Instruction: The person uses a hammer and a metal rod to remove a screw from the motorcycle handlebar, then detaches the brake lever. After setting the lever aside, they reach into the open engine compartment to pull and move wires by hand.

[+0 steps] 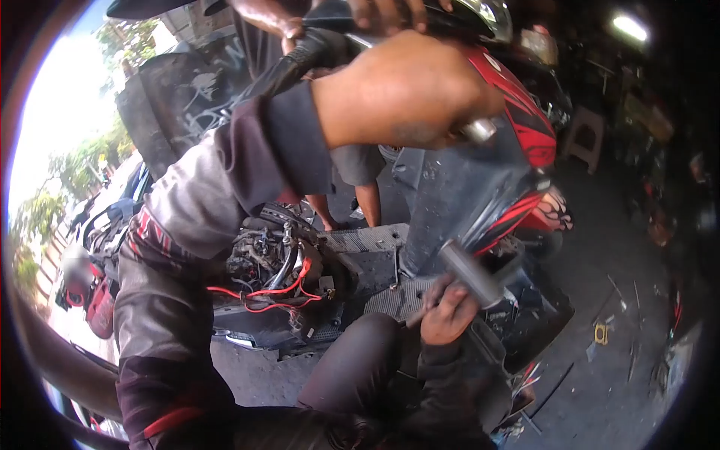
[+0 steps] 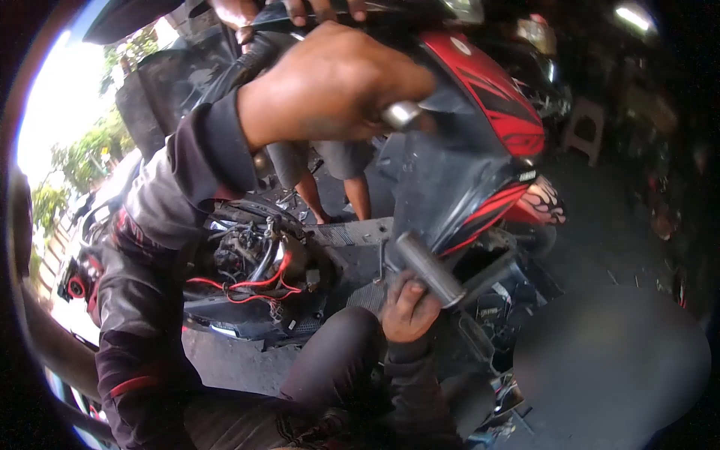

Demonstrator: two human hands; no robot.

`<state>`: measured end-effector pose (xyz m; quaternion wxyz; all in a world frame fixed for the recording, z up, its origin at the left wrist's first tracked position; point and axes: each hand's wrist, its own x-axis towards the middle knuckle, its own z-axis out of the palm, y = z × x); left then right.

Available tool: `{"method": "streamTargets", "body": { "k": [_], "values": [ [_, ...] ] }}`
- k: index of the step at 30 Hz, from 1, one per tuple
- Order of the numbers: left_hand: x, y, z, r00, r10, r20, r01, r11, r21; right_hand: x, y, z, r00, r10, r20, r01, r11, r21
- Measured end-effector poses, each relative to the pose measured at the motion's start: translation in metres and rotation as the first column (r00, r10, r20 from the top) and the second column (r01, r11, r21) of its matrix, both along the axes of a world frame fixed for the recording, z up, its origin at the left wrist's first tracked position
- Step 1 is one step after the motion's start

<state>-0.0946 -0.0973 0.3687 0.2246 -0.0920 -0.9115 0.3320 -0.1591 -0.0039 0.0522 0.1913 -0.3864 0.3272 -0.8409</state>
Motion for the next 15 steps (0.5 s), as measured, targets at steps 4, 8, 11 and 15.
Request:
{"method": "streamTargets", "body": {
  "k": [4, 8, 11, 15],
  "values": [
    [0.004, 0.003, -0.001, 0.999, 0.046, -0.009, -0.046, 0.999, -0.012, 0.004, -0.006, 0.091, 0.991, 0.050, 0.126, 0.000, 0.930, -0.368],
    [0.007, 0.001, 0.001, 1.000, 0.002, -0.009, -0.002, 1.000, -0.010, 0.013, -0.032, 0.143, 0.981, -0.081, 0.177, 0.160, 0.853, -0.497],
    [0.008, 0.008, 0.001, 0.990, 0.137, 0.041, -0.137, 0.991, -0.004, 0.009, -0.026, 0.152, 0.976, -0.156, 0.151, 0.207, 0.881, -0.425],
    [0.009, 0.006, 0.000, 0.998, 0.058, 0.011, -0.058, 0.998, -0.002, -0.004, -0.024, 0.175, 0.966, -0.217, 0.138, 0.252, 0.909, -0.332]
  ]
}}
